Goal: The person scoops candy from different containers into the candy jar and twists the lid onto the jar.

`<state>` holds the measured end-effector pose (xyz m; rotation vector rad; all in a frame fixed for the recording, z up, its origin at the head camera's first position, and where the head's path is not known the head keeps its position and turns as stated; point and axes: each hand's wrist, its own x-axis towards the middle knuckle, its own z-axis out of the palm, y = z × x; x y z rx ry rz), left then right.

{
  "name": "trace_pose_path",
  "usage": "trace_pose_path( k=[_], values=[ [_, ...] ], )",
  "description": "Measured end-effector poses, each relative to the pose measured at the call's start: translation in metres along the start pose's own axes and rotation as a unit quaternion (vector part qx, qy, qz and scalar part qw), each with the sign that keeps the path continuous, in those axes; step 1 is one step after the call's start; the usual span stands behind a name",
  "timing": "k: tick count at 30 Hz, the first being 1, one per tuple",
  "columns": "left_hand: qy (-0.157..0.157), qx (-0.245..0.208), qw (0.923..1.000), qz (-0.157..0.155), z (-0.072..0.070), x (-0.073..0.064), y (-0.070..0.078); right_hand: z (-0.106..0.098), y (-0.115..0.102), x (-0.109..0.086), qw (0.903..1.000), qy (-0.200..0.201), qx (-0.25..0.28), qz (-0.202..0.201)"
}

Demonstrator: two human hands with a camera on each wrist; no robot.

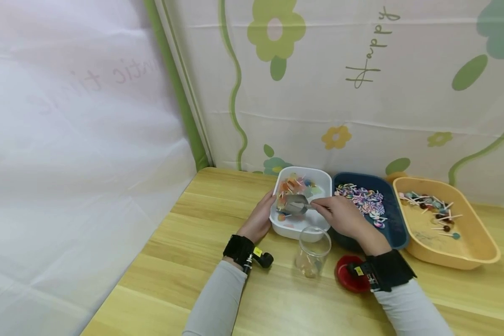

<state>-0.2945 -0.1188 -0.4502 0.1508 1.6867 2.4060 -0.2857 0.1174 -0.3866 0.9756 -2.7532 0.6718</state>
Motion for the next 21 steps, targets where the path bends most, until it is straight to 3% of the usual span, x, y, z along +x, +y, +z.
trace_pose_path(
  k=[9,16,21],
  values=[
    [-0.02,-0.006,0.9996,0.018,-0.002,0.002,-0.003,-0.011,0.011,-0.004,0.9896,-0.053,0.129,-0.034],
    [-0.007,-0.006,0.9999,0.009,-0.001,0.001,-0.002,-0.014,0.018,-0.007,0.9791,-0.061,0.189,-0.042],
    [-0.014,-0.01,0.9998,0.008,-0.001,0.0,-0.001,-0.016,0.022,-0.008,0.9726,-0.065,0.219,-0.041]
  ],
)
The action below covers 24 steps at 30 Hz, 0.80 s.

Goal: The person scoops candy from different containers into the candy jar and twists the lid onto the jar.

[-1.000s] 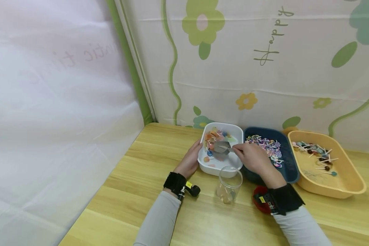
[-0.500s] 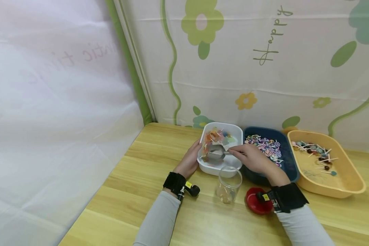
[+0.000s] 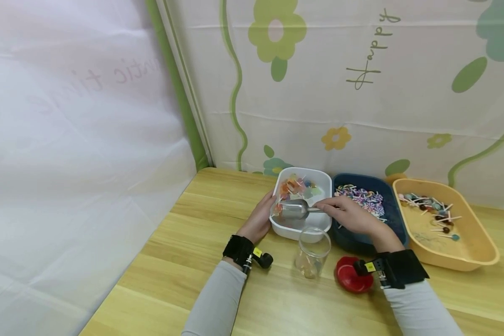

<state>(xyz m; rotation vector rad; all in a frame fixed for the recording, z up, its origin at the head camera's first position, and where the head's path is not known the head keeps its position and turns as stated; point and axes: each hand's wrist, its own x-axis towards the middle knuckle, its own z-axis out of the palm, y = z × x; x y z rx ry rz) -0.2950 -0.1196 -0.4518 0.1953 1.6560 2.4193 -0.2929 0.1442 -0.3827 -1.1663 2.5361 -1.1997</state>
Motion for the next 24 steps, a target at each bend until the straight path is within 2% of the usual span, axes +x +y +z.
trace_pose_path(
  k=[5,11,24],
  values=[
    [-0.011,-0.001,0.9999,0.003,0.0,0.0,-0.001,-0.004,-0.012,-0.003,0.9995,0.001,0.031,0.004],
    [0.005,0.007,0.9999,-0.007,-0.001,-0.001,0.0,-0.008,-0.029,-0.004,0.9982,0.006,0.052,0.029],
    [-0.01,0.008,0.9999,0.001,-0.001,-0.001,0.0,-0.011,-0.035,-0.005,0.9968,0.023,0.054,0.054]
  ],
)
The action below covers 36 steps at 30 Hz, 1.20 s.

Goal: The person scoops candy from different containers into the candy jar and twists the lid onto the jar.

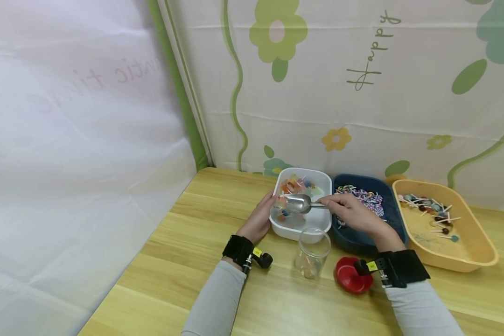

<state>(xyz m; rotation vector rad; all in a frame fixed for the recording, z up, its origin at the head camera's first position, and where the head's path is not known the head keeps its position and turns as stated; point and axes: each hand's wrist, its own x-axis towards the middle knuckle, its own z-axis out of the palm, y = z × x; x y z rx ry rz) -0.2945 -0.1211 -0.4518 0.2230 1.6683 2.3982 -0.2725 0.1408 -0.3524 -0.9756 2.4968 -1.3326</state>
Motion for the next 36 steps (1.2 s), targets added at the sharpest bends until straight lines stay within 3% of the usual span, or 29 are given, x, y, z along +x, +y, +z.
trace_pose_path(
  k=[7,13,17,22,29,36],
  values=[
    [0.03,0.003,0.9993,-0.02,0.002,0.001,0.001,-0.005,0.007,-0.001,0.9999,0.004,0.008,0.006],
    [0.021,0.001,0.9997,-0.013,0.003,0.002,0.0,-0.009,0.035,0.001,0.9995,0.014,0.025,0.011],
    [0.018,0.001,0.9998,-0.008,0.004,0.002,0.0,-0.014,0.04,-0.002,0.9989,0.027,0.034,0.018],
    [0.024,0.0,0.9996,-0.013,0.005,0.002,0.0,-0.023,0.035,-0.008,0.9981,0.043,0.035,0.027],
    [0.028,-0.004,0.9995,-0.016,0.004,0.003,-0.001,-0.044,0.02,-0.022,0.9951,0.076,0.063,0.001],
    [0.026,-0.005,0.9994,-0.021,0.003,0.002,0.001,-0.066,-0.002,-0.04,0.9945,0.096,0.042,-0.013]
  ],
)
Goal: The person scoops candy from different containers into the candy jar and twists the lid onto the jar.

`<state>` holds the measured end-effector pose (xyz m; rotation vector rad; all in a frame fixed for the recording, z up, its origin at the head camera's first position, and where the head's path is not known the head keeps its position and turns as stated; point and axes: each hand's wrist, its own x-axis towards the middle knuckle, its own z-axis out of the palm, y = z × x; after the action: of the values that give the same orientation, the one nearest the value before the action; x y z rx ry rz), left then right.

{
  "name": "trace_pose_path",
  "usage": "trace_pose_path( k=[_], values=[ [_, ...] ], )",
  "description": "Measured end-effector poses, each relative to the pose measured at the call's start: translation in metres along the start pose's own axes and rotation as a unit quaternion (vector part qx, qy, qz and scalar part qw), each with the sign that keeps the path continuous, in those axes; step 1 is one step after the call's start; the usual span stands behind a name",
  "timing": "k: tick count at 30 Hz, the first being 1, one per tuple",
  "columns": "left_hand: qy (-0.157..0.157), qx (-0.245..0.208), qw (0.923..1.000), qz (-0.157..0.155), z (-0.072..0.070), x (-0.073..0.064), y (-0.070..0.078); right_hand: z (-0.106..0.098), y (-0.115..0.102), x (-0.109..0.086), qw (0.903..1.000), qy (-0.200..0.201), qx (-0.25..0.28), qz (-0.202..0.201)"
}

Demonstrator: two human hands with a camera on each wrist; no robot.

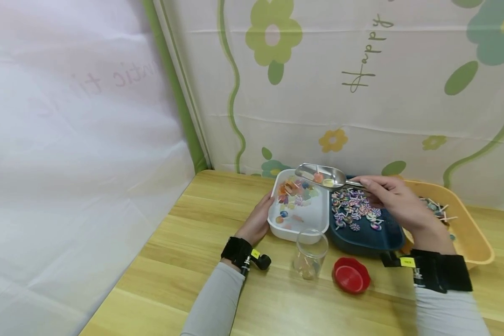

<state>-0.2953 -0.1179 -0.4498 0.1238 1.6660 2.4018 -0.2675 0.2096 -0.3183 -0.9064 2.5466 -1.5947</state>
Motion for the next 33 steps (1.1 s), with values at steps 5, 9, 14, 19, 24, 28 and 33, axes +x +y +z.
trace_pose_path(
  k=[5,9,14,19,24,28,33],
  values=[
    [0.007,0.009,0.9999,-0.005,0.0,-0.001,0.0,-0.018,-0.009,-0.012,0.9996,-0.008,-0.004,-0.027],
    [0.007,0.008,0.9999,-0.004,0.001,-0.002,0.001,-0.032,-0.015,-0.023,0.9965,-0.036,0.015,-0.074],
    [0.002,0.002,1.0,0.004,0.001,-0.001,0.0,-0.047,-0.019,-0.037,0.9922,-0.072,0.02,-0.1],
    [0.008,0.005,1.0,0.002,0.001,0.0,0.0,-0.057,-0.024,-0.051,0.9904,-0.094,-0.077,-0.066],
    [-0.014,0.004,0.9998,0.011,0.001,-0.002,0.003,-0.06,-0.028,-0.056,0.9822,-0.161,-0.059,-0.077],
    [-0.041,-0.002,0.999,0.019,-0.001,-0.002,0.002,-0.057,-0.031,-0.058,0.9762,-0.19,-0.067,-0.082],
    [-0.028,-0.002,0.9994,0.018,0.0,-0.001,0.0,-0.052,-0.034,-0.059,0.9752,-0.19,-0.082,-0.078]
  ],
)
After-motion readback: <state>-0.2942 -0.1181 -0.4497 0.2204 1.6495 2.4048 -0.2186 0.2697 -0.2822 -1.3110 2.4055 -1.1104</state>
